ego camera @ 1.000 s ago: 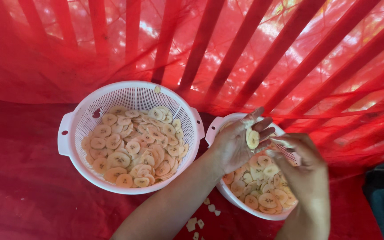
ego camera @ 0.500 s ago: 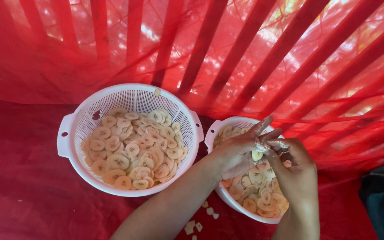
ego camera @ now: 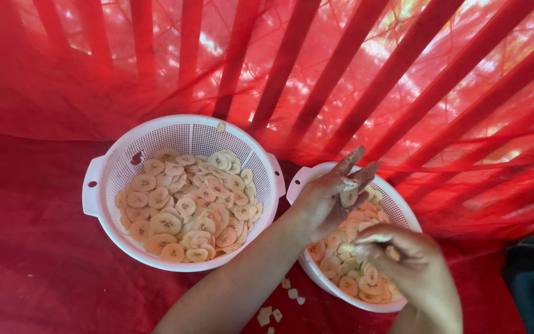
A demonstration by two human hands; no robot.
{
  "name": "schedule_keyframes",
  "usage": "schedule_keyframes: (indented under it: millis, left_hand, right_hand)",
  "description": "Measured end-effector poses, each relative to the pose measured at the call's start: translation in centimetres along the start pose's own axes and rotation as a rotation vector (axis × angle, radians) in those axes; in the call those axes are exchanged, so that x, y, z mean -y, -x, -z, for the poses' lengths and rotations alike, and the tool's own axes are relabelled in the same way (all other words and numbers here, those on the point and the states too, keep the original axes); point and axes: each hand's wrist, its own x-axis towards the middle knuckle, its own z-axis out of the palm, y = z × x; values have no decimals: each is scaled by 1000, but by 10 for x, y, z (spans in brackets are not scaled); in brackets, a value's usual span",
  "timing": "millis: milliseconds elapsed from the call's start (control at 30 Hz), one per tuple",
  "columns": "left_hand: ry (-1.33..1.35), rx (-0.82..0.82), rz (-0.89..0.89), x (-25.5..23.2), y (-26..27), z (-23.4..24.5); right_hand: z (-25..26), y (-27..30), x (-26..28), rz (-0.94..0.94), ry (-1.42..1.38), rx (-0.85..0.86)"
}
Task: The person separates individual banana slices from a larger pile in a colander, moving them by hand into a second colander.
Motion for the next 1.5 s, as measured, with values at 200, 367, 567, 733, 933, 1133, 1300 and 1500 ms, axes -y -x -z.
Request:
schedule_keyframes:
  millis: [200, 367, 567, 733, 933, 1133, 1300, 1500]
  left_hand:
    - [94, 82, -35, 0, 4, -6]
    - [270, 316, 73, 3, 8, -6]
    - [286, 295, 102, 14, 7, 3]
    - [210, 226, 53, 18, 4, 3]
    - [-135, -19, 1, 5, -1, -9]
    - [-147, 133, -81, -9, 12, -25]
    - [-345, 285, -95, 3, 23, -38]
    - [-629, 192, -303, 10, 24, -43]
  right_hand:
    - [-20, -4, 11, 115, -6, 162]
    - [-33, -19, 16, 17, 125, -366]
    - [-31, -24, 10, 116, 217, -379]
    - [-19, -17, -2, -90, -4, -406]
    - [6, -8, -8, -38, -152, -516]
    - [16, -9, -15, 0, -34, -288]
    - [-9, -19, -15, -242, -76, -324]
    - [5, -5, -11, -144, -183, -351]
